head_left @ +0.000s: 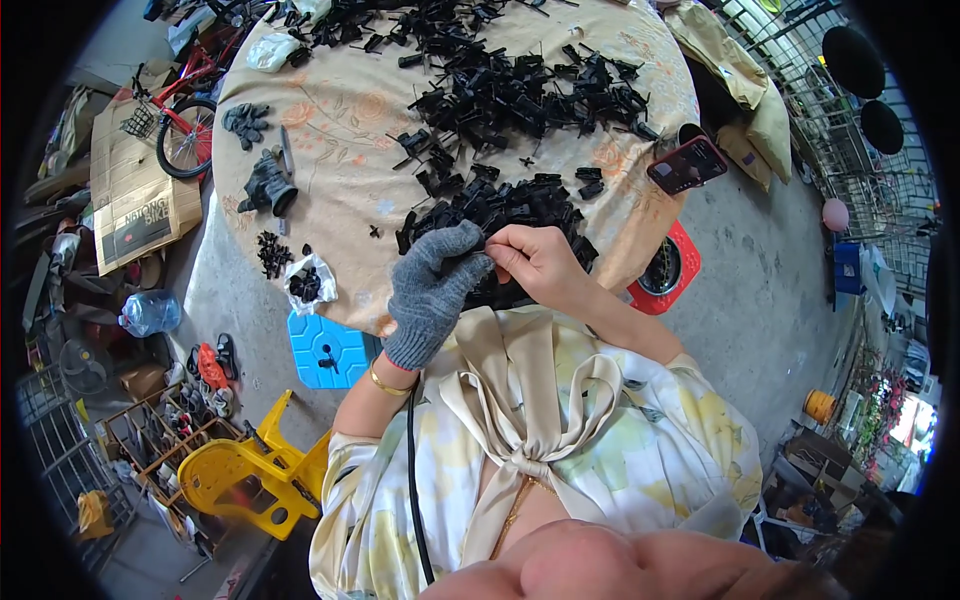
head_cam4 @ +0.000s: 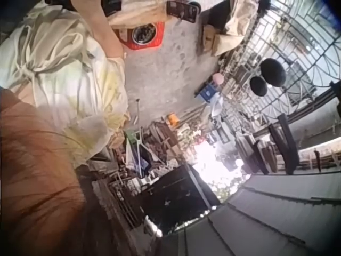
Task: The person is sorting and inspecting a large pile of small black plastic components on a round table.
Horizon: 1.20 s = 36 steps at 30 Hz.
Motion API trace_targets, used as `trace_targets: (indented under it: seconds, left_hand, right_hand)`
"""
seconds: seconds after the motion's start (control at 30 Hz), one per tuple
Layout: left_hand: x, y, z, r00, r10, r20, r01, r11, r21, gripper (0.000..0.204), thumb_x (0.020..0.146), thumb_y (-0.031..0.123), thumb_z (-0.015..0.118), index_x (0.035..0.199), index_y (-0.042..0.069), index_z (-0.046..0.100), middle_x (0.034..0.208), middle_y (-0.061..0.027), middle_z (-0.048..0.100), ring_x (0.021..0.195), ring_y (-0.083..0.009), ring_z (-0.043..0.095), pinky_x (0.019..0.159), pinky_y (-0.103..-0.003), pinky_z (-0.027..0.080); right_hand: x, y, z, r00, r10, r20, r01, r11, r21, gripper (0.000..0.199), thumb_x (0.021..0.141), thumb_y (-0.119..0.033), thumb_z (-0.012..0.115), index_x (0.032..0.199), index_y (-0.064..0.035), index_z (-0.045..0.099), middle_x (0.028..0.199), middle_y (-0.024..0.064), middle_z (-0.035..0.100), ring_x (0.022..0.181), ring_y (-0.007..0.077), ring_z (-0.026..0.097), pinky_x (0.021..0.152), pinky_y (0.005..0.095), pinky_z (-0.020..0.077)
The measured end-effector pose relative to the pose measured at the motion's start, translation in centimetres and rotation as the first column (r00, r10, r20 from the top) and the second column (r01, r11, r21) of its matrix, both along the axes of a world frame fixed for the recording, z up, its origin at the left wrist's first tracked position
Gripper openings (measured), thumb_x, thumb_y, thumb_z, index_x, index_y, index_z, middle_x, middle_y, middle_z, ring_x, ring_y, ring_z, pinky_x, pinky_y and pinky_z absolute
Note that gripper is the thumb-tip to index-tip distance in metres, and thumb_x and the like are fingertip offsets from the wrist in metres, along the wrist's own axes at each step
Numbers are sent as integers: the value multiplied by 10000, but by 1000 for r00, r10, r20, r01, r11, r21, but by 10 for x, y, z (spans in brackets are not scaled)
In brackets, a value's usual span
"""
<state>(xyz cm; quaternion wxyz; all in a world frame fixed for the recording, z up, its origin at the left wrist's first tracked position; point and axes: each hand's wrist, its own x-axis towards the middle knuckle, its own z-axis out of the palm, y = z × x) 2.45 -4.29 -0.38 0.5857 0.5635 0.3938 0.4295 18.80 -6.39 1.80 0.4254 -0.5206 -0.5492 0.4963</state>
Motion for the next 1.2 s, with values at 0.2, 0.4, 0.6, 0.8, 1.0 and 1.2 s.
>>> trace_targets:
  seconds: [0.2, 0.4, 0.6, 0.8, 1.0, 1.2]
  left_hand:
    - [-8, 2, -9, 955, 49, -292, 87, 896, 435, 273, 713, -42, 679, 969, 1, 595, 994, -97, 614, 899, -170, 589, 808, -276, 472]
    - [-26, 3, -46, 946, 35, -322, 22, 985, 170, 243, 757, -4, 650, 991, -1, 585, 1008, -104, 611, 930, -173, 577, 841, -278, 449]
    - [-37, 16, -70, 896, 59, -441, 26, 982, 186, 318, 818, 9, 560, 1133, -2, 522, 1103, -142, 583, 1056, -221, 537, 911, -301, 404]
    - [-34, 19, -80, 832, 13, -554, 211, 917, 339, 363, 816, 24, 556, 1175, 17, 501, 1193, -149, 532, 1118, -245, 504, 931, -322, 397]
    - [-34, 21, -48, 785, 74, -615, 192, 915, 355, 426, 791, 65, 596, 1201, 32, 486, 1123, -155, 550, 1010, -261, 538, 862, -329, 434]
    - [-35, 31, -24, 922, 106, -373, -43, 984, 174, 751, 690, 74, 733, 1328, 32, 339, 1094, -104, 506, 976, -158, 509, 794, -303, 467]
  right_hand:
    - [-2, 8, -25, 983, 42, -180, -86, 966, -242, 127, 832, -80, 552, 787, 23, 611, 592, 57, 580, 525, 80, 531, 507, 235, 428]
    - [12, 48, -19, 883, 291, 369, -317, 948, 11, 202, 766, -230, 629, 814, -33, 633, 660, 108, 612, 600, 203, 599, 555, 310, 456]
    - [4, 124, -86, 552, 36, 833, -324, 930, 175, 180, 709, -130, 552, 863, -113, 643, 749, 103, 626, 728, 295, 609, 610, 377, 485]
    - [-20, 159, -157, 308, 60, 950, -524, 844, 116, 84, 705, -122, 548, 696, -83, 622, 720, 103, 615, 697, 276, 628, 571, 379, 498]
    - [-13, 157, -144, 356, 6, 935, -549, 811, 203, 102, 716, -137, 539, 706, -72, 617, 757, 101, 617, 695, 266, 624, 581, 377, 495]
    - [1, 107, -58, 845, 98, 526, -337, 861, 381, 111, 701, -121, 600, 781, -53, 634, 760, 88, 619, 681, 248, 608, 588, 319, 473]
